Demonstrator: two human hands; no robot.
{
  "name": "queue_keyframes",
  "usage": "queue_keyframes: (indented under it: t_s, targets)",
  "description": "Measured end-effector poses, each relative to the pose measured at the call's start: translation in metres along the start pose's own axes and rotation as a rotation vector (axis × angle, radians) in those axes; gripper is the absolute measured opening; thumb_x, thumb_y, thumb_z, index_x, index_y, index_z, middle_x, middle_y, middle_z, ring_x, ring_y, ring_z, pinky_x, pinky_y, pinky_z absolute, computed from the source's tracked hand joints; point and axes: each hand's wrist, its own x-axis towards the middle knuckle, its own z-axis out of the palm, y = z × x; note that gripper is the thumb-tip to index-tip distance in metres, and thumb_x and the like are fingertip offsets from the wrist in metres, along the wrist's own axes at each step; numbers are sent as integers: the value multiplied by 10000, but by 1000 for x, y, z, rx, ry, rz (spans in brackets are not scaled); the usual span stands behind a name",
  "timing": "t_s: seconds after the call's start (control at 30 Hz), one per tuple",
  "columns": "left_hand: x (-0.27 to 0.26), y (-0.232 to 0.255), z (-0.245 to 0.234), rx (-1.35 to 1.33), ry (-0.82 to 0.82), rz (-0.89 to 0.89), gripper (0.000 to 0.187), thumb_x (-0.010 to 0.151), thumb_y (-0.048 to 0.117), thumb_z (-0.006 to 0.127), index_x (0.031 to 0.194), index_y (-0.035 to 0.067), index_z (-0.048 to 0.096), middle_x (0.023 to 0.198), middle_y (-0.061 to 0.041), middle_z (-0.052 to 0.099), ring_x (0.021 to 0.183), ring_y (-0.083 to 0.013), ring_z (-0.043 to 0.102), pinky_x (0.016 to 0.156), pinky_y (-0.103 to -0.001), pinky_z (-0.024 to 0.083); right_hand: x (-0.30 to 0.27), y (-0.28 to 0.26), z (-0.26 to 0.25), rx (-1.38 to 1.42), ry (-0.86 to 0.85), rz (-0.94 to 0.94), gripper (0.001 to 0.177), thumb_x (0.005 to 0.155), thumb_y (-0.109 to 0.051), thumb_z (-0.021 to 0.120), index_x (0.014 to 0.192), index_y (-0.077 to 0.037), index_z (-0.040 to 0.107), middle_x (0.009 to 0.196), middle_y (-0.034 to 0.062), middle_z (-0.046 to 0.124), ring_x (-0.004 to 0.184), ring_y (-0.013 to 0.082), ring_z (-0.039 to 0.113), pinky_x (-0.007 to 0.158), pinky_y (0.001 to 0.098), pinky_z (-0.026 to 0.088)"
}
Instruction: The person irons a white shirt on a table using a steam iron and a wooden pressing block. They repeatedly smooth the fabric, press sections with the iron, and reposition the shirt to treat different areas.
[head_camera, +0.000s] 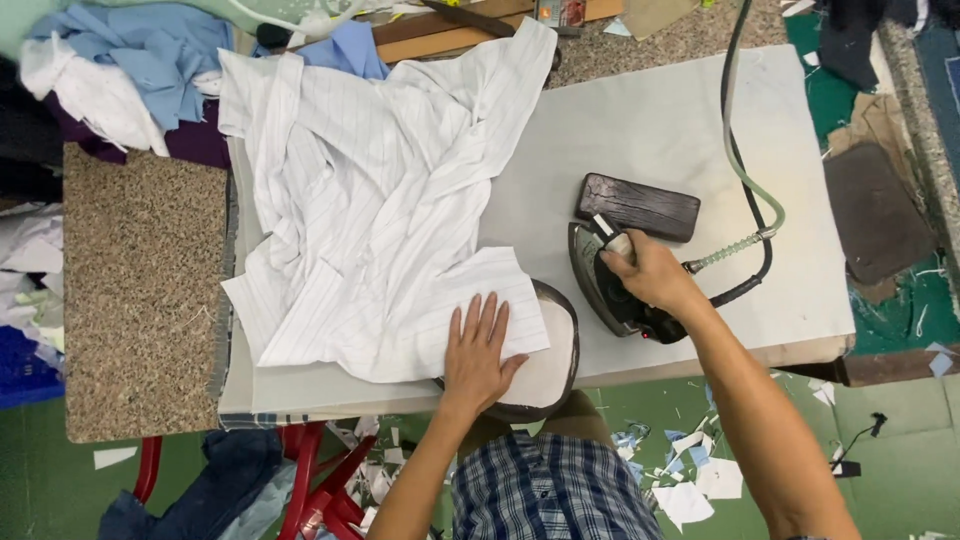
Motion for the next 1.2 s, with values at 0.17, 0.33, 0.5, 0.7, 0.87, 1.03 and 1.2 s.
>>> queue_keyframes:
  t_s: [0.17,0.33,0.5,0.7,0.87,1.03,1.2]
  targets:
    - [-41,-9,-28,196,-94,127,861,1005,710,224,1616,104,210,1687,-158,165,1570,-310,113,1277,-527,18,-33,-31,0,-80,-9,179,616,1008,-398,506,1485,-22,401,1293,269,639,1153,465,605,936,571,475]
    - [-23,-72,-56,-94,-143,231,784,1049,602,114,1612,61,173,1682,-190,203,1574,-331,157,1282,-516,81,-116,-122,1,-37,50,244,495,1041,-339,508,1456,-85,416,938,183,706,800,382,655,704,493,511]
    - [20,-96,-32,-237,91,388,644,1057,350,404,1563,-41,329,1628,-260,312,1512,-423,266,1219,-580,172,-119,-175,74,-79,106,229,496,1010,-475,465,1257,-47,501,1060,274,712,986,477,723,846,600,573]
    - [5,-129,15,-185,-84,296,923,914,391,520,1589,-91,116,1634,-321,207,1531,-459,172,1238,-609,77,-66,-179,159,-265,539,165,368,965,-431,595,942,-65,562,720,179,700,682,365,753,617,460,609]
    - [6,-121,12,-186,-87,272,976,902,444,525,1591,-98,96,1639,-322,196,1528,-455,184,1245,-593,82,-51,-178,151,-253,625,193,401,979,-464,549,922,-67,554,684,164,687,641,347,747,583,466,598]
    - [4,-119,3,-196,-116,243,954,923,437,526,1569,-133,115,1638,-348,171,1531,-489,148,1231,-612,80,-58,-185,142,-196,534,164,386,988,-439,554,967,-54,551,732,220,710,712,395,758,646,513,602]
    - [4,-110,-3,-255,-44,285,951,934,389,579,1576,-136,113,1628,-362,184,1521,-502,158,1223,-628,66,-71,-190,123,-211,401,187,403,1011,-435,530,1000,-33,557,764,247,706,761,454,752,669,560,593]
